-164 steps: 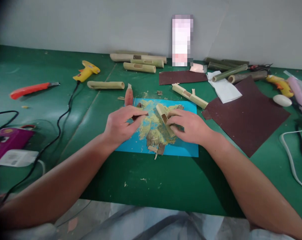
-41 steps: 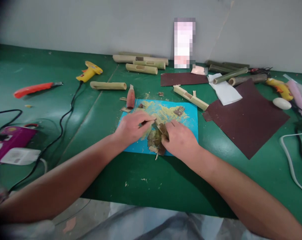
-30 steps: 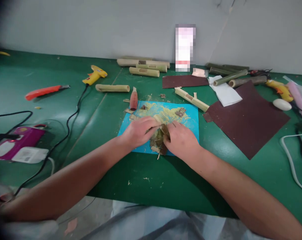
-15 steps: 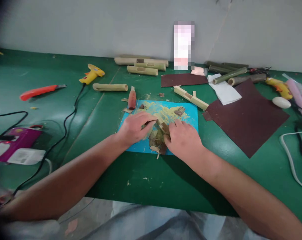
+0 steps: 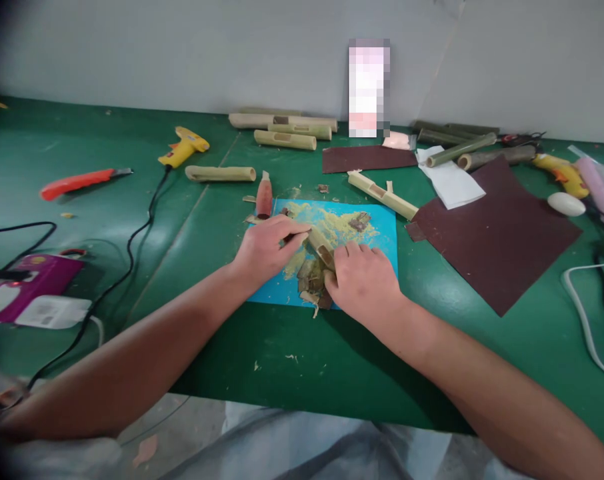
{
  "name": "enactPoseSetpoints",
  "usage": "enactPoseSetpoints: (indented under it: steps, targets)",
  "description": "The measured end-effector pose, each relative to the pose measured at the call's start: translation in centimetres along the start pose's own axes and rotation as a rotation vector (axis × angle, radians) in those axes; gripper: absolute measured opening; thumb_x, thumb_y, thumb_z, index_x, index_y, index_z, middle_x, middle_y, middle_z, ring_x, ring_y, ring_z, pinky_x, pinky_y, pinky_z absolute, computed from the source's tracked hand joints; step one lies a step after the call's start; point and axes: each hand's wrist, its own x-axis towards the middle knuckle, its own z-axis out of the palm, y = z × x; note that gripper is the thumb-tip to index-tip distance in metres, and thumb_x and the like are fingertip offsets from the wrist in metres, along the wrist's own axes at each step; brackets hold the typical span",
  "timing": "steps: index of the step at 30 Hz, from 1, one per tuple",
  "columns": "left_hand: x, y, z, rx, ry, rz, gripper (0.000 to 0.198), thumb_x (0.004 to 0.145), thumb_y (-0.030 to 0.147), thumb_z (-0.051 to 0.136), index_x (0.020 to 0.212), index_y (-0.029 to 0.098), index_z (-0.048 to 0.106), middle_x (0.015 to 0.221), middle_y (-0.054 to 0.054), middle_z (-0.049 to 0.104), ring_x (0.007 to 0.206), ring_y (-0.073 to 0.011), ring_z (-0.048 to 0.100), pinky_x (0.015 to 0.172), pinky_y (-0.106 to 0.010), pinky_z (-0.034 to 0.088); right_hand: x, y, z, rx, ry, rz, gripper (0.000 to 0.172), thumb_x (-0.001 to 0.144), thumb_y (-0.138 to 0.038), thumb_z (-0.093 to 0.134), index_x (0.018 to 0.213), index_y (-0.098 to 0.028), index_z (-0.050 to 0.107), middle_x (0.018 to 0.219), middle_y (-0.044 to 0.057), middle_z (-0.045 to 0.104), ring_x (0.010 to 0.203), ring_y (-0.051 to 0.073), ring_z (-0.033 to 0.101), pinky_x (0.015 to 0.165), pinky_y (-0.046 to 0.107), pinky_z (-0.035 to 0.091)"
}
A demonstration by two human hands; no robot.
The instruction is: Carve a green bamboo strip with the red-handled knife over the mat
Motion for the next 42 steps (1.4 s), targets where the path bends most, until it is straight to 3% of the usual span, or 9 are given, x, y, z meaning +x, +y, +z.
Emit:
enactPoseSetpoints:
  steps: [6,10,23,27,33,37,42]
  targets:
    - [-0.5,1.4,0.3,-0.031,-0.11,0.114,0.02,0.102,0.022,0.055,0.107,0.018,0.074,0.095,-0.006,0.075,0.089,-0.0173,0.071,0.081,-0.031,0.058,0.0,0.0,0.4,0.044,-0.001,-0.007,0.023,0.095,-0.024,0.047,0.093,-0.014,0.067,0.087,0.013,0.068,0.076,0.023,0.06,0.063,0.035,0.032]
    - [-0.5,1.1,0.4,0.017,-0.039,0.1,0.021,0.102,0.022,0.054,0.101,0.016,0.074,0.091,-0.007,0.074,0.086,-0.018,0.07,0.079,-0.031,0.057,0.0,-0.1,0.5,0.059,-0.01,-0.004,0.022,0.095,-0.025,0.047,0.093,-0.013,0.066,0.088,0.013,0.068,0.078,0.024,0.061,0.063,0.034,0.032]
    - [-0.6,1.4,0.7,0.015,-0.09,0.152,0.022,0.103,0.021,0.052,0.107,0.016,0.073,0.095,-0.008,0.074,0.089,-0.019,0.071,0.079,-0.032,0.058,-0.1,-0.4,0.2,0.086,-0.075,0.064,0.019,0.096,-0.027,0.048,0.094,-0.016,0.064,0.089,0.011,0.069,0.075,0.022,0.062,0.059,0.034,0.028]
    - [-0.4,0.5,0.5,0.05,-0.034,0.083,0.02,0.102,0.021,0.054,0.104,0.016,0.073,0.093,-0.007,0.074,0.088,-0.0189,0.07,0.08,-0.032,0.057,-0.4,-0.3,-0.5,0.087,-0.103,0.105,0.022,0.097,-0.033,0.05,0.094,-0.017,0.065,0.087,0.011,0.07,0.075,0.022,0.064,0.057,0.033,0.027]
    - [-0.2,0.1,0.5,0.049,-0.018,0.109,0.02,0.102,0.022,0.055,0.103,0.016,0.073,0.092,-0.007,0.075,0.088,-0.0193,0.07,0.08,-0.033,0.057,-0.7,-0.3,-2.3,0.037,-0.19,0.128,0.018,0.092,-0.029,0.054,0.094,-0.017,0.067,0.086,0.012,0.07,0.074,0.024,0.065,0.055,0.034,0.027]
    - [-0.4,0.9,0.6,0.028,-0.037,0.106,0.019,0.102,0.022,0.055,0.105,0.016,0.072,0.094,-0.008,0.075,0.089,-0.0191,0.07,0.08,-0.033,0.057,-0.5,-0.3,-2.4,0.033,-0.252,0.128,0.021,0.093,-0.029,0.051,0.094,-0.016,0.068,0.084,0.013,0.069,0.073,0.025,0.065,0.055,0.034,0.03]
    - [-1.1,3.2,0.6,0.0,-0.162,0.152,0.024,0.105,0.023,0.049,0.112,0.016,0.071,0.095,-0.008,0.074,0.088,-0.0186,0.071,0.078,-0.032,0.058,-0.4,-0.7,-1.4,-0.005,-0.155,0.095,0.017,0.092,-0.023,0.052,0.097,-0.014,0.066,0.089,0.015,0.07,0.08,0.027,0.068,0.056,0.033,0.034]
